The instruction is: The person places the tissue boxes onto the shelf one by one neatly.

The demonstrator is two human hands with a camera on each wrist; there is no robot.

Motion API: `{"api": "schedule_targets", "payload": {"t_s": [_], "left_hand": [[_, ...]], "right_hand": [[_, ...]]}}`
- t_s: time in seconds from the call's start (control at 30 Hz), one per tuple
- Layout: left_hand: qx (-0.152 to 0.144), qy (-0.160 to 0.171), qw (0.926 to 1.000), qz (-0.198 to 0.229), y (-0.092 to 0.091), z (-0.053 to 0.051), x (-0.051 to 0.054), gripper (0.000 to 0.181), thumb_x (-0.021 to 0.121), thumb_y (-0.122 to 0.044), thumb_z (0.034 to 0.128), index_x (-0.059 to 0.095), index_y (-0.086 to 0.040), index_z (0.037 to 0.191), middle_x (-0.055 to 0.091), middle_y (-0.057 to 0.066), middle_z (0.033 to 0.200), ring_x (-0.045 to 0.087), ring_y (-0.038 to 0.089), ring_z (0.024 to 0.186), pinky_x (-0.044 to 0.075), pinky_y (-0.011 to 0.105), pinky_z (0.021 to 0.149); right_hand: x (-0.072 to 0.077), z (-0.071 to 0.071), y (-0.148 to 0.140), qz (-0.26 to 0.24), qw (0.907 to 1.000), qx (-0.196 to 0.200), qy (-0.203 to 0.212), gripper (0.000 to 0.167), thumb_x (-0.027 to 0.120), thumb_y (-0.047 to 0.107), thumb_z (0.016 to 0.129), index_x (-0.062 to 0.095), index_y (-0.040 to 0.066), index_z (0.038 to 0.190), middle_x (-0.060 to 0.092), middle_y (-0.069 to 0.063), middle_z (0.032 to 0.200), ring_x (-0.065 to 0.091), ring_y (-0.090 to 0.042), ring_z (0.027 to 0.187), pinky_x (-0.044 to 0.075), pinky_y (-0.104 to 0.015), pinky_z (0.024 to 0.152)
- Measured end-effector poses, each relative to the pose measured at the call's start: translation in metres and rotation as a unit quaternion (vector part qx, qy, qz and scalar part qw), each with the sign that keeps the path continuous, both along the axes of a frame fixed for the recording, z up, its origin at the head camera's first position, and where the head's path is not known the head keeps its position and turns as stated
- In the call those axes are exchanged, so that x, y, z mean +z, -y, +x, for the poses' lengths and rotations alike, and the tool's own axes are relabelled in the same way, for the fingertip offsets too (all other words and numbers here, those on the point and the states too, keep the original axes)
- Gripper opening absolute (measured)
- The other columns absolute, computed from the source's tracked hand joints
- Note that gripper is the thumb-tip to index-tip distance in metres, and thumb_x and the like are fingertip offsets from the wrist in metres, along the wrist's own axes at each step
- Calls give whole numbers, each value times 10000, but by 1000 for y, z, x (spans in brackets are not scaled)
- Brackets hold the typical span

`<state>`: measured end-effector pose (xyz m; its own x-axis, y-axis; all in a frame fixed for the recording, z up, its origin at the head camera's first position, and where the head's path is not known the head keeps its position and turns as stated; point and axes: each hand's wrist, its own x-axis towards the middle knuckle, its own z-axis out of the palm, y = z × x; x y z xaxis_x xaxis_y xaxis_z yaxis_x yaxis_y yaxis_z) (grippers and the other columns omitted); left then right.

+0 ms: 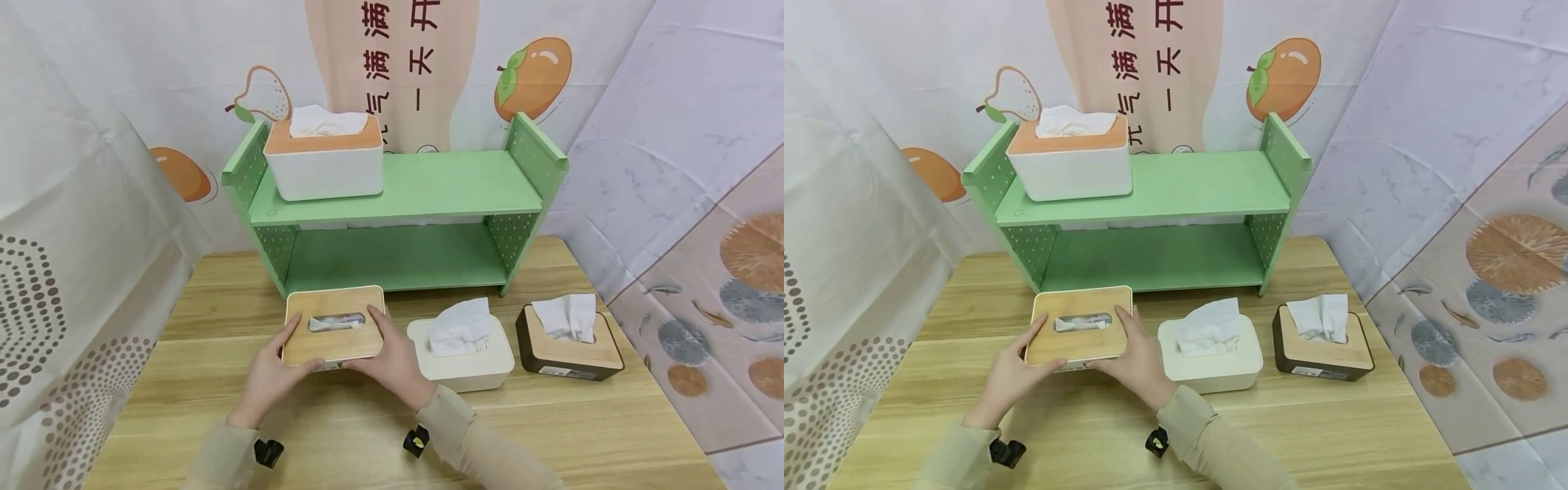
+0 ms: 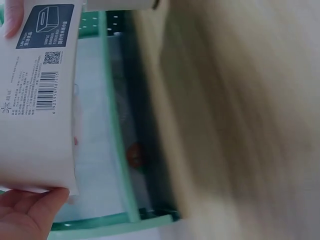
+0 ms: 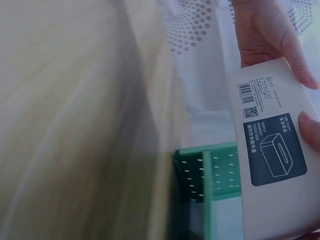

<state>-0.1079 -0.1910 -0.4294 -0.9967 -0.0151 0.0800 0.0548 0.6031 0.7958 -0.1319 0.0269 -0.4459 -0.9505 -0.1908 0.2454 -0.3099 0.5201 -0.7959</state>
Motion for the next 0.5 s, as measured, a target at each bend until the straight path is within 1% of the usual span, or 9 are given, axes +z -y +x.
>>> {"api": "schedule_targets", "payload": {"t_s": [0.13, 0.2, 0.33, 0.43, 0.5], "left_hand": [[-28, -150, 9999, -1, -4, -1, 12, 899, 848, -320, 687, 407, -108, 1442, 336, 277, 1456, 375, 405, 1331, 385, 507, 1028], [-72, -179, 9998, 26, -7, -3, 17, 897, 845, -331, 689, 409, -108, 1441, 318, 259, 1475, 356, 396, 1346, 384, 496, 1029], [-157, -291, 9994, 109, -12, -7, 27, 858, 839, -336, 696, 437, -122, 1423, 337, 209, 1490, 350, 371, 1359, 392, 485, 1026], [-205, -552, 9982, 119, -17, -12, 34, 819, 846, -305, 694, 470, -123, 1399, 391, 206, 1462, 375, 370, 1346, 408, 486, 1013], [-254, -793, 9964, 136, -20, -16, 39, 806, 857, -270, 682, 490, -111, 1381, 418, 222, 1437, 390, 380, 1332, 422, 489, 997]], "right_hand": [[13, -3, -5, -116, 9999, -21, 28, 1004, 901, 355, 589, 404, 120, 1429, 384, -207, 1466, 581, -282, 1148, 496, -403, 891], [20, -5, -8, -199, 9998, -64, 22, 995, 902, 353, 589, 414, 119, 1424, 386, -202, 1466, 565, -293, 1174, 490, -414, 902], [32, -10, -16, -302, 9992, -211, -149, 969, 902, 340, 590, 438, 107, 1408, 439, -183, 1437, 486, -324, 1270, 475, -429, 944], [41, -11, -22, -329, 9984, -305, -346, 958, 905, 320, 589, 449, 94, 1400, 463, -188, 1417, 493, -342, 1260, 486, -434, 923], [47, -11, -26, -341, 9978, -357, -446, 956, 908, 309, 588, 449, 97, 1400, 459, -189, 1421, 547, -335, 1199, 504, -420, 879]]}}
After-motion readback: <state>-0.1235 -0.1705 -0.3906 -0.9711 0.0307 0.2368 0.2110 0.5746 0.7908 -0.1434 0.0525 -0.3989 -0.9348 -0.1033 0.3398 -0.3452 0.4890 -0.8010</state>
